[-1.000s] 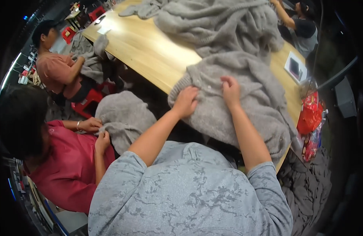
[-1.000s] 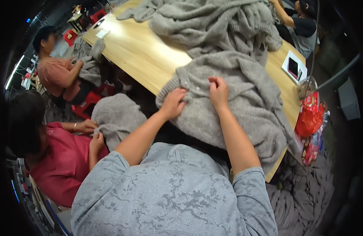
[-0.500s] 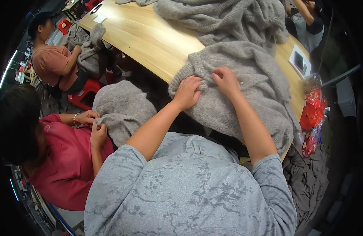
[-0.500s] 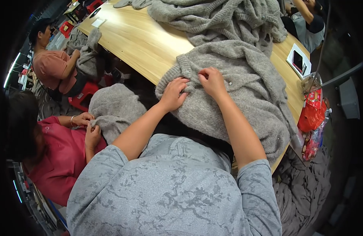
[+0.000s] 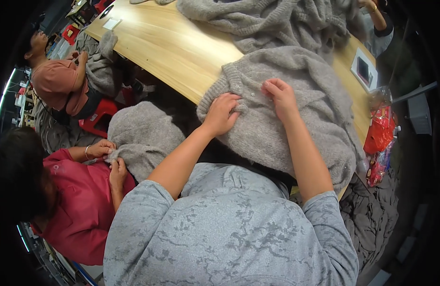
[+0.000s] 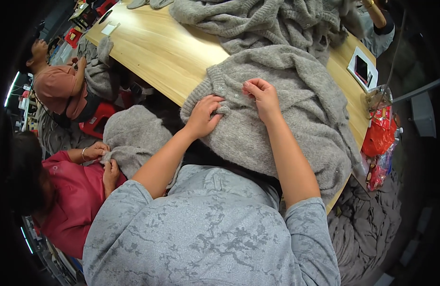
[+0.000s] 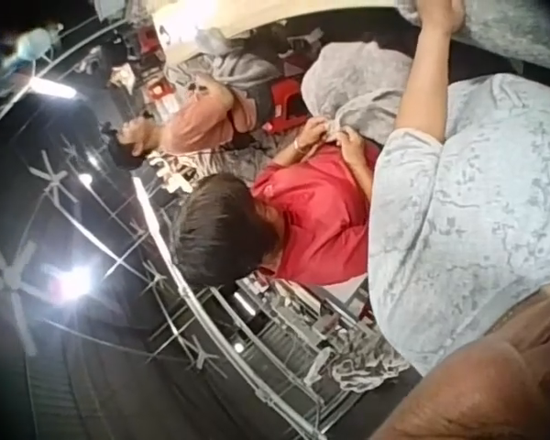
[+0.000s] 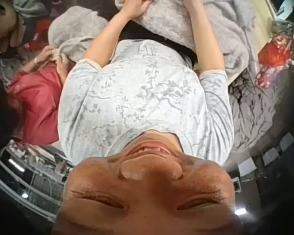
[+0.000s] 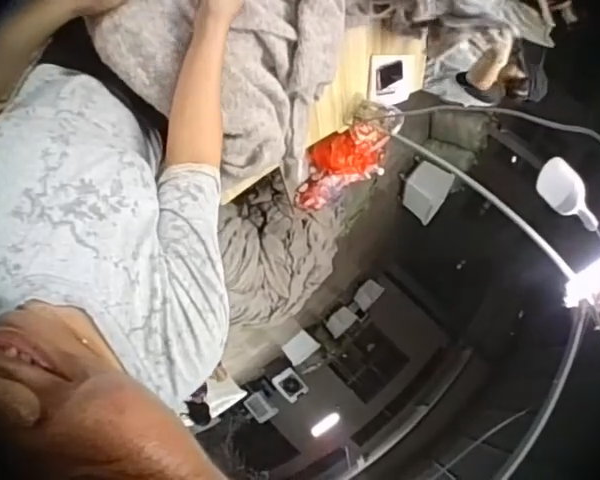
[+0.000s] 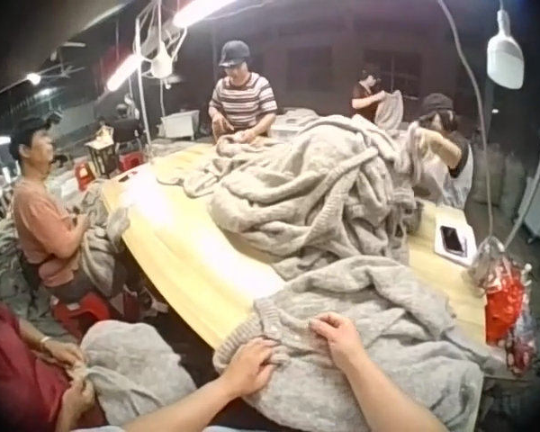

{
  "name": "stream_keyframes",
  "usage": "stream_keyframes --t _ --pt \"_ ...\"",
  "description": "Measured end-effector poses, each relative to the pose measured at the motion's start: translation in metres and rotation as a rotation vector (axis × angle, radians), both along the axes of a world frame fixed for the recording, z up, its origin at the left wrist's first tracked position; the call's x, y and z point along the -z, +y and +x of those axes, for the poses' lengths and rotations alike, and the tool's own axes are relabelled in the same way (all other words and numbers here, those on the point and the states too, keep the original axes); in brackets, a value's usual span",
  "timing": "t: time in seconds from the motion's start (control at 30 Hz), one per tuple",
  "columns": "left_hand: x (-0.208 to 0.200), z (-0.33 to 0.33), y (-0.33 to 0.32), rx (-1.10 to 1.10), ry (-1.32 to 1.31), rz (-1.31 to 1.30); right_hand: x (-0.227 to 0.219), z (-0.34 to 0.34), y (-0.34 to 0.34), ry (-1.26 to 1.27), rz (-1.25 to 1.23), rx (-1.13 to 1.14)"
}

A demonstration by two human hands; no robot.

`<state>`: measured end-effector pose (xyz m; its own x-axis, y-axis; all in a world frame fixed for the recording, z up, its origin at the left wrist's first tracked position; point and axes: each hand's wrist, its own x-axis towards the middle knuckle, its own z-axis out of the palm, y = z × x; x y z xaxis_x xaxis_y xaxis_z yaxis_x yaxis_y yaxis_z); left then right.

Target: Inspecting knitted sweaters for defects and cleaning loose threads on a factory work table.

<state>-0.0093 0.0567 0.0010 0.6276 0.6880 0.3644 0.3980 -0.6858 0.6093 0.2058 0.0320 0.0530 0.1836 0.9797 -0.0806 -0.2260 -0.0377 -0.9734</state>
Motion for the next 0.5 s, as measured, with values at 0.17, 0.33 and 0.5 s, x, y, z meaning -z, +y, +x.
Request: stream_keyframes --t 0.17,0.33,0.5 --pt "-0.002 0.000 -0.006 -0.029 -0.011 -0.012 -0.043 0.007 -0.022 -0.264 -0.053 -0.485" --pt "-0.002 0.000 -0.004 -0.022 -0.032 -0.021 -0.019 -0.023 0.033 -0.752 0.109 -0.265" --pt "-0.005 -0.002 -0.007 -0.130 -0.204 -0.101 0.030 -0.030 0.054 -0.925 0.229 -0.313"
